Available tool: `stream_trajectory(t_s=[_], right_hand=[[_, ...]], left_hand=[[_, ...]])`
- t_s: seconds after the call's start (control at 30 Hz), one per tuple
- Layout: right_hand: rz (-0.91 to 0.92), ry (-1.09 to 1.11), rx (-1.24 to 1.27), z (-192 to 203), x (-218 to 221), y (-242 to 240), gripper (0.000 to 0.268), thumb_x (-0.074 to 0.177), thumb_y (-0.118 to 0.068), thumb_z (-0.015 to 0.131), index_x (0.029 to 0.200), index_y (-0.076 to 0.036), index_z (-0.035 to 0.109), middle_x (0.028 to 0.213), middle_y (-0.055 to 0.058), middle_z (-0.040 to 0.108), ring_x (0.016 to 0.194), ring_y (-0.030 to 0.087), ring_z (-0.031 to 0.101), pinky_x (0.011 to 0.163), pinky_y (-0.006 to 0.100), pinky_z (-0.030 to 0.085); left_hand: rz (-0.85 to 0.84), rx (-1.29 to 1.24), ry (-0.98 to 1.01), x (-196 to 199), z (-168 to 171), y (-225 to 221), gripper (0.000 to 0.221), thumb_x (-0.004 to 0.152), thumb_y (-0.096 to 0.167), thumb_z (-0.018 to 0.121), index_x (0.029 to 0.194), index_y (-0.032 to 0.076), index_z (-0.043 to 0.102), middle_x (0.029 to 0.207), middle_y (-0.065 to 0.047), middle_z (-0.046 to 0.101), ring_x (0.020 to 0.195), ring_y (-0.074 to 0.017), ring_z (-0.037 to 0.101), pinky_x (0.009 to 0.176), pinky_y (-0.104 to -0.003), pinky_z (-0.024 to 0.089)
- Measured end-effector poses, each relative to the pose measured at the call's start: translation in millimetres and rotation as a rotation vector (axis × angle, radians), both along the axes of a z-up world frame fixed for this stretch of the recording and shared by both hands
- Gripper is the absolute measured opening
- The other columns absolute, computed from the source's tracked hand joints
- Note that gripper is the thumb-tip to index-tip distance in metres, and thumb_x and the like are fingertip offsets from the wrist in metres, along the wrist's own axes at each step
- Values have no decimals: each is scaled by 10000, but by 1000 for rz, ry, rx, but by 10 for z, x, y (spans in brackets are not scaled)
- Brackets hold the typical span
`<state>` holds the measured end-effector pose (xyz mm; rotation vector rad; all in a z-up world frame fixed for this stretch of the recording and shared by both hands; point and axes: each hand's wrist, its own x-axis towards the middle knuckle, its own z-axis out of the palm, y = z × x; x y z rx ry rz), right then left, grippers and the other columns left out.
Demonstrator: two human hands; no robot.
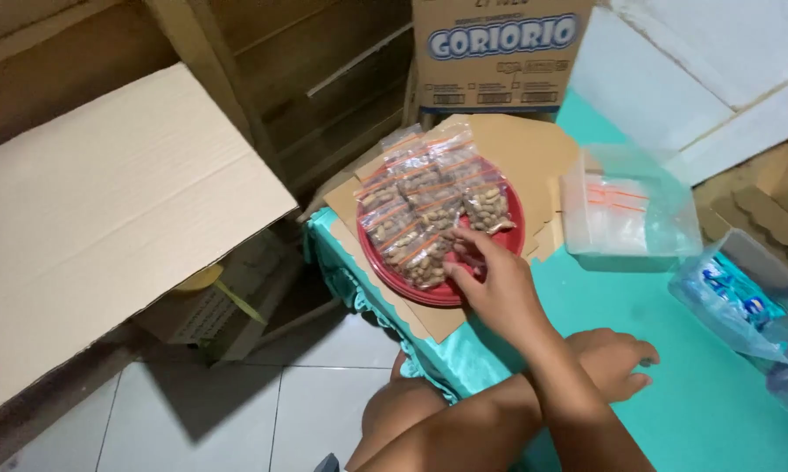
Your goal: A person is manually filling small plastic bags with roasted peanuts using a plastic scoop.
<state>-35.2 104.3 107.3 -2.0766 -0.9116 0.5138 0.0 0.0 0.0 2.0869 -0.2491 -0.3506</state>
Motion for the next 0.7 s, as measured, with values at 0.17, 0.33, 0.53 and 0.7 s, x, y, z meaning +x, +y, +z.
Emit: stream_trajectory(t_s=[0.17,0.33,0.53,0.7], right_hand=[[-198,-64,103,236,-41,-778,419,892,-168,749,1307,-145,695,1109,79,796,1028,194,751,877,323,599],[-552,111,235,67,-67,-2059,410,874,-58,763,1282,-93,733,1082,170,774,1019,238,721,872,345,627],[-977,291,201,-284,-197,-3308,329,926,-108,707,1253,-135,736,1109,132,779,1004,213,743,906,344,620],[-1074,222,177,-738,-42,-3869,308,918,-122,720,1225,-110,725,948,136,775,805,224,754,737,337,661]], left_hand=[[56,25,-153,-143,185,84,425,951,292,557,1342,144,641,1330,-131,705,1185,-385,676,958,-512,525],[73,31,-246,-163,187,-133,349,871,252,622,1206,178,686,1142,-82,730,1090,-356,694,914,-509,547],[76,111,-324,-181,217,-263,307,931,233,679,1231,175,715,1093,-72,775,1081,-311,718,931,-477,555],[76,82,-52,-307,657,-559,139,980,165,638,1058,118,744,958,-90,785,951,-317,752,838,-424,590]])
